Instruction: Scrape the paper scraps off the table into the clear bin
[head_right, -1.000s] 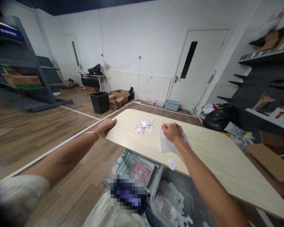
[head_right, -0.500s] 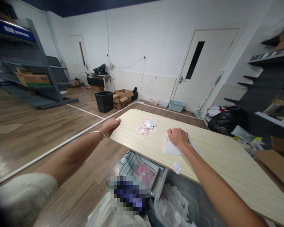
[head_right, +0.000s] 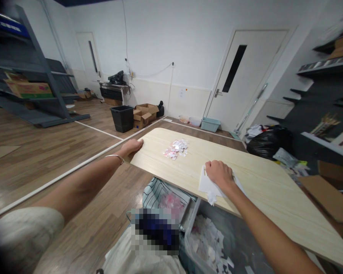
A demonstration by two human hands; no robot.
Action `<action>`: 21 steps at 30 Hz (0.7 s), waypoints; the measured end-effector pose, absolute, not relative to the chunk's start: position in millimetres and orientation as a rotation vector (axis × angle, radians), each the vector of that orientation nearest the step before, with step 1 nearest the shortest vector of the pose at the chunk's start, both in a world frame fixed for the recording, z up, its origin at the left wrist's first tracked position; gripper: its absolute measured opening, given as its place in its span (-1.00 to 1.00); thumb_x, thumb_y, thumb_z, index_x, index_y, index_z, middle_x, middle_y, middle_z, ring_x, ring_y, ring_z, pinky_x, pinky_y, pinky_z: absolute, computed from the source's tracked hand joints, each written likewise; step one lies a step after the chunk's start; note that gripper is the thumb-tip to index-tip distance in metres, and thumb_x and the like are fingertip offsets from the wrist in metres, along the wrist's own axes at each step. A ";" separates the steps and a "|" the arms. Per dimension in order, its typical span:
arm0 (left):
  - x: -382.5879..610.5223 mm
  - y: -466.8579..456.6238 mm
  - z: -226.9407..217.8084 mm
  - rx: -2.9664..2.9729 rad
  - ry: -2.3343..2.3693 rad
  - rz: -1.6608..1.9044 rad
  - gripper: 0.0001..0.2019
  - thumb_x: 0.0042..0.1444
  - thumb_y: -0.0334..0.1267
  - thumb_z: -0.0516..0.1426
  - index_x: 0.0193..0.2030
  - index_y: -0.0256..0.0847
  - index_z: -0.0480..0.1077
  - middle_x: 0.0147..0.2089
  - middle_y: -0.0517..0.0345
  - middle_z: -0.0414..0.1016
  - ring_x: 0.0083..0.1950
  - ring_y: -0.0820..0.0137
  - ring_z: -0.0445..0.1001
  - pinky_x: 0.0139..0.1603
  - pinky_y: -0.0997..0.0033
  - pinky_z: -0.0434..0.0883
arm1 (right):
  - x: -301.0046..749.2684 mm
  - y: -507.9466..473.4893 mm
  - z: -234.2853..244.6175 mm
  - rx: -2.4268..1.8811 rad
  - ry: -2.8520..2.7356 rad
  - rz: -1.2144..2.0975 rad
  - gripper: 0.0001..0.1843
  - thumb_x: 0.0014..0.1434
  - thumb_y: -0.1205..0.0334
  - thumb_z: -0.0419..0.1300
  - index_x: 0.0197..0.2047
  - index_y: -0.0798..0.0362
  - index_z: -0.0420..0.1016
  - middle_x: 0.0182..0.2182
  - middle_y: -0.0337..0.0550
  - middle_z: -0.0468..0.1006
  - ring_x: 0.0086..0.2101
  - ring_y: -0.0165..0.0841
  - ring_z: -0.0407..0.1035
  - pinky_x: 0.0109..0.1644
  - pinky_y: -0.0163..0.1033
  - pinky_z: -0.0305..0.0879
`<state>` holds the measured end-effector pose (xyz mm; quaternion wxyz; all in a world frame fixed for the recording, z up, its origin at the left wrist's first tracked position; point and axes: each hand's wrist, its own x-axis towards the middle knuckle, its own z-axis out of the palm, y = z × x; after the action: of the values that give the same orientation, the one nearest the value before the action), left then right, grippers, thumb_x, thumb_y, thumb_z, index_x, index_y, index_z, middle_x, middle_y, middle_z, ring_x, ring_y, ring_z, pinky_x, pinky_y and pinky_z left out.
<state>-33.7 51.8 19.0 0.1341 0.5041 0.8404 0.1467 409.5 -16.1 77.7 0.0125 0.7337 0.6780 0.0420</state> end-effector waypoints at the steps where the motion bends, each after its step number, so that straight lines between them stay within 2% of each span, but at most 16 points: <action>1: -33.5 51.4 19.3 1.461 2.434 0.422 -0.27 0.79 0.12 0.00 0.61 -0.37 0.76 0.63 -0.49 0.73 0.62 -0.25 0.78 0.48 0.09 0.70 | 409.0 -17.7 77.5 2.292 2.109 0.126 -0.31 0.80 0.14 0.00 0.35 0.28 0.97 0.28 0.56 0.90 0.33 0.22 0.85 0.34 0.03 0.65; 5: -33.3 50.2 19.2 1.467 2.427 0.415 -0.24 0.81 0.12 -0.03 0.64 -0.40 0.73 0.64 -0.50 0.72 0.63 -0.26 0.77 0.50 0.07 0.70 | 407.5 -23.7 76.5 2.306 2.090 0.107 -0.27 0.80 0.15 -0.05 0.35 0.30 0.97 0.29 0.59 0.89 0.34 0.24 0.84 0.36 0.07 0.66; 9: -33.2 50.6 18.2 1.468 2.430 0.418 -0.23 0.80 0.11 -0.04 0.66 -0.42 0.72 0.65 -0.52 0.71 0.65 -0.26 0.76 0.50 0.04 0.70 | 408.2 -30.0 75.7 2.317 2.074 0.092 -0.25 0.82 0.14 -0.07 0.35 0.28 0.97 0.28 0.54 0.90 0.34 0.21 0.85 0.34 0.03 0.65; 17: -33.0 52.2 18.7 1.471 2.439 0.414 -0.23 0.77 0.11 -0.03 0.63 -0.40 0.74 0.62 -0.50 0.73 0.62 -0.25 0.78 0.47 0.06 0.72 | 410.1 -36.9 74.5 2.341 2.090 0.090 -0.28 0.80 0.17 -0.05 0.32 0.30 0.97 0.27 0.57 0.90 0.31 0.24 0.85 0.29 0.04 0.64; 21: -32.5 51.6 19.2 1.476 2.442 0.399 -0.22 0.78 0.12 -0.06 0.63 -0.40 0.74 0.64 -0.51 0.71 0.64 -0.25 0.76 0.49 0.08 0.70 | 413.0 -30.2 73.7 2.360 2.107 0.105 -0.33 0.80 0.14 0.02 0.29 0.24 1.00 0.22 0.53 0.92 0.28 0.19 0.87 0.29 0.00 0.64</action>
<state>-32.5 51.6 19.2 0.1298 0.5080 0.8404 0.1371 413.0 -30.2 73.7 -0.0119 0.7454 0.6657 0.0331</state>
